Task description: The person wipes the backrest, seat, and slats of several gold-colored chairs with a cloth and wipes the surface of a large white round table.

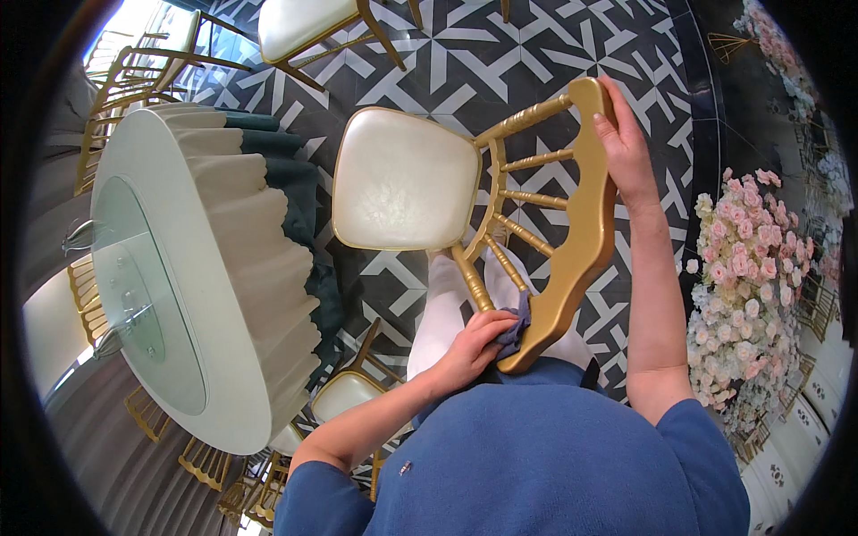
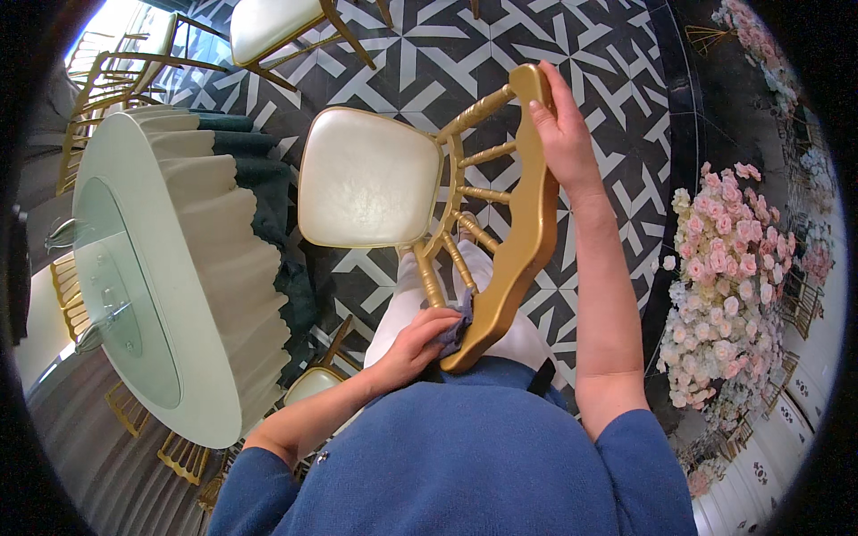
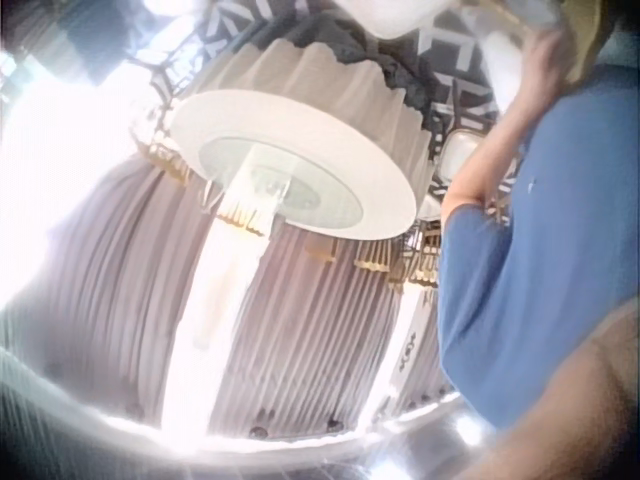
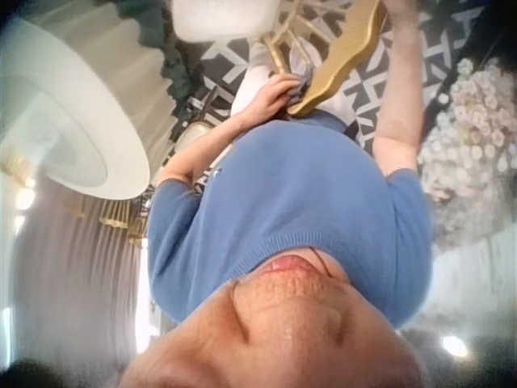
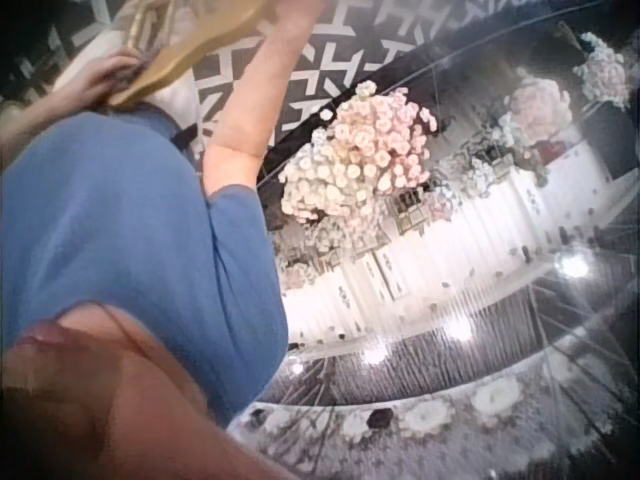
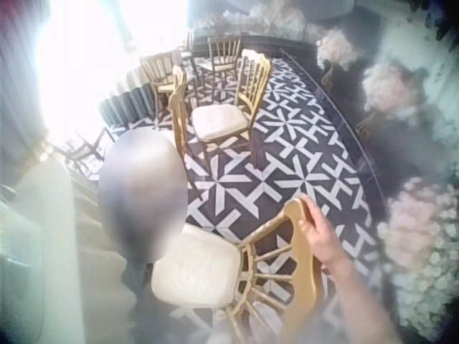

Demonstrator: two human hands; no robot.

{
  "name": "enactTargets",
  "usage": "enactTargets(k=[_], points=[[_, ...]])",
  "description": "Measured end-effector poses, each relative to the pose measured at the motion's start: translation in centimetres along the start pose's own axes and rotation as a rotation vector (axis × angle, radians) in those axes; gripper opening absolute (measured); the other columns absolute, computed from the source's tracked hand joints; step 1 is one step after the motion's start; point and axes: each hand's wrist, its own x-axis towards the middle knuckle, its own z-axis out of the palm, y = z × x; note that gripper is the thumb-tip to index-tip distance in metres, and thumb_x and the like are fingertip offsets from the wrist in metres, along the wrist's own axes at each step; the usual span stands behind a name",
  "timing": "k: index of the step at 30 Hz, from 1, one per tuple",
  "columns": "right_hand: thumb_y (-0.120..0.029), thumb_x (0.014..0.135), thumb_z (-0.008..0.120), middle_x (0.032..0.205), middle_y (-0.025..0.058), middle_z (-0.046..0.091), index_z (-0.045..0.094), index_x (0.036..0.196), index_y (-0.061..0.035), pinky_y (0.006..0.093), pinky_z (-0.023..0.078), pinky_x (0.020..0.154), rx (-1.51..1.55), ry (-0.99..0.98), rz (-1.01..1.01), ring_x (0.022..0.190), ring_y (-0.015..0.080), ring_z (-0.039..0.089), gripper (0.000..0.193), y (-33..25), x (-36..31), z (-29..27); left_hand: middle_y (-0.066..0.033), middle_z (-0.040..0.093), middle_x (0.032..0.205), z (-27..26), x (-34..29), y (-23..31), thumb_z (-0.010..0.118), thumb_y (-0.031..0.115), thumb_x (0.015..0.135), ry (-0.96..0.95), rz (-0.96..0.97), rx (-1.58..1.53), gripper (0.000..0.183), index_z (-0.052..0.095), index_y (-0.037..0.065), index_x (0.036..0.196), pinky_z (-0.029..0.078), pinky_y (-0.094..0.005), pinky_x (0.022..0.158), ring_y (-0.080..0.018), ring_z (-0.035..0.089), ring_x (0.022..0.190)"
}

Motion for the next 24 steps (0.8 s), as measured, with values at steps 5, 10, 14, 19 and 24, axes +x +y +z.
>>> enactTargets(k=[5,10,14,19,24], points=[[-0.019,0.102,0.050,0.139,0.0123,0.057,0.041,0.151,-0.0146,0.0361,0.043,0.106,-0.110,0.050,-0.017,0.127,0.0238,0.055,0.050,0.4,-0.1,0.1,-0.0159,0.057,0.112,-1.3,1.4,-3.5,0.053,0.006,0.087,-0.111,-0.015,0.083,0.029,0.058,0.003,0.115,0.041,-0.0428,0.098,-0.0356,0.049,0.109],[-0.017,0.101,0.051,0.138,0.0105,0.058,0.045,0.149,-0.0136,0.0331,0.044,0.104,-0.022,0.060,-0.004,0.124,0.0202,0.056,0.048,0.6,-0.2,0.2,-0.0187,0.057,0.093,-2.4,5.5,-12.2,0.054,0.012,0.085,-0.086,-0.056,0.333,0.011,0.054,0.001,0.088,0.043,-0.0464,0.089,-0.0400,0.050,0.095],[-0.017,0.101,0.052,0.133,0.0090,0.061,0.048,0.147,-0.0132,0.0307,0.045,0.100,-0.061,0.064,-0.053,0.117,0.0173,0.059,0.047,0.6,-0.2,0.3,-0.0150,0.064,0.098,-4.4,8.5,-19.3,0.059,0.013,0.086,-0.140,-0.107,0.639,0.010,0.061,0.004,0.090,0.045,-0.0476,0.090,-0.0377,0.055,0.101],[-0.016,0.100,0.053,0.131,0.0081,0.062,0.049,0.146,-0.0121,0.0286,0.045,0.099,-0.124,0.098,-0.054,0.116,0.0152,0.058,0.047,0.3,-0.4,0.8,-0.0110,0.065,0.103,-6.1,8.8,-22.1,0.060,0.009,0.085,-0.007,-0.147,0.650,0.017,0.065,0.008,0.101,0.046,-0.0463,0.091,-0.0392,0.055,0.101],[-0.014,0.100,0.050,0.134,0.0074,0.060,0.048,0.147,-0.0088,0.0263,0.043,0.099,-0.121,0.098,-0.025,0.117,0.0125,0.055,0.047,0.1,-0.3,0.6,-0.0109,0.063,0.102,-4.1,7.3,-17.6,0.062,0.005,0.081,-0.109,-0.178,0.544,0.022,0.066,0.010,0.102,0.046,-0.0462,0.092,-0.0394,0.053,0.104]])
